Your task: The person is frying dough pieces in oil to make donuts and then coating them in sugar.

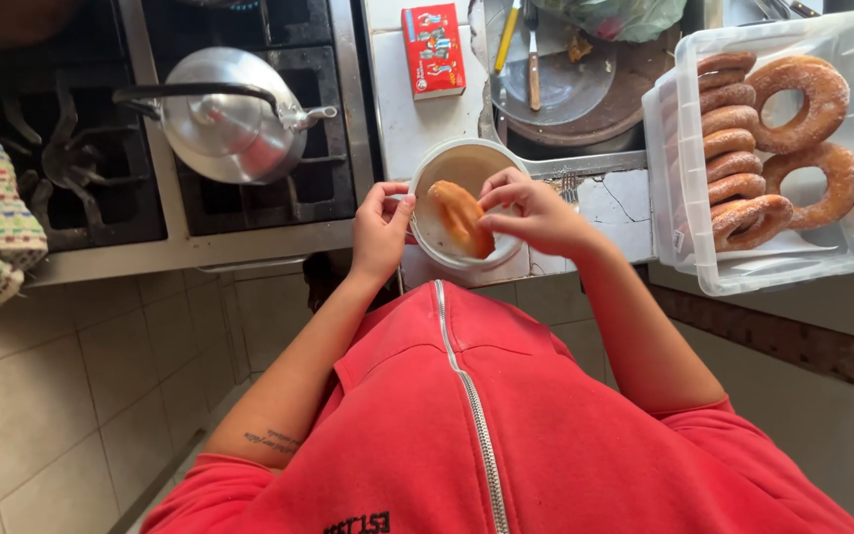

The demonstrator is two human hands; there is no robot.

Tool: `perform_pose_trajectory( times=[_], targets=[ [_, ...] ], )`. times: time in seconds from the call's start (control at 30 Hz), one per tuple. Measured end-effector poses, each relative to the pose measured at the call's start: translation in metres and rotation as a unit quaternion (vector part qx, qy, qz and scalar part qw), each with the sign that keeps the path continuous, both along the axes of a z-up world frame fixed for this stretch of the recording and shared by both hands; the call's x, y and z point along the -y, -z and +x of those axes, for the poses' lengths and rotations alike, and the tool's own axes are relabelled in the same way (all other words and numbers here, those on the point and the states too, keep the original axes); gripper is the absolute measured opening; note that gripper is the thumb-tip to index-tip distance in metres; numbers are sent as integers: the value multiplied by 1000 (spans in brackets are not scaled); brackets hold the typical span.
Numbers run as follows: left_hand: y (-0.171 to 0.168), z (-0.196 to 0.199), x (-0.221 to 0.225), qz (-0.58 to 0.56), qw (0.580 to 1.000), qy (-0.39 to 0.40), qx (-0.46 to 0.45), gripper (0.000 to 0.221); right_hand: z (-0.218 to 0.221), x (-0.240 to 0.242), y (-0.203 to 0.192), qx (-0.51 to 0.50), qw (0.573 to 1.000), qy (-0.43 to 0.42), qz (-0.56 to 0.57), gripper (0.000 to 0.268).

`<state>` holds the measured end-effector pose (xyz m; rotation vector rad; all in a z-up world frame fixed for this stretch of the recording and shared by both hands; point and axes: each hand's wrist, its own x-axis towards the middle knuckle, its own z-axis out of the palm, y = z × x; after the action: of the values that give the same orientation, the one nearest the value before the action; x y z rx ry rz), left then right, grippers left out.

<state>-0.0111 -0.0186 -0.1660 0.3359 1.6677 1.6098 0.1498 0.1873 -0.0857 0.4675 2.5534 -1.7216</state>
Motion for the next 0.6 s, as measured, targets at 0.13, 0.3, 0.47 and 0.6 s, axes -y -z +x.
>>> perform_pose_trajectory(
  times=[0.13,0.3,0.47,0.6],
  targets=[
    [-1,-1,1,13,1000,3,18,21,1,-4,8,40,969,18,-244,16],
    [0,-2,1,14,999,14,29,21,2,2,14,104,991,78,32,26],
    [-5,-2,1,3,1000,20,17,20,-3,24,-21,242,934,-7,264,26],
    [4,-1,0,-16,999,22,-27,19,3,27,-37,298,897,-27,326,25]
  ],
)
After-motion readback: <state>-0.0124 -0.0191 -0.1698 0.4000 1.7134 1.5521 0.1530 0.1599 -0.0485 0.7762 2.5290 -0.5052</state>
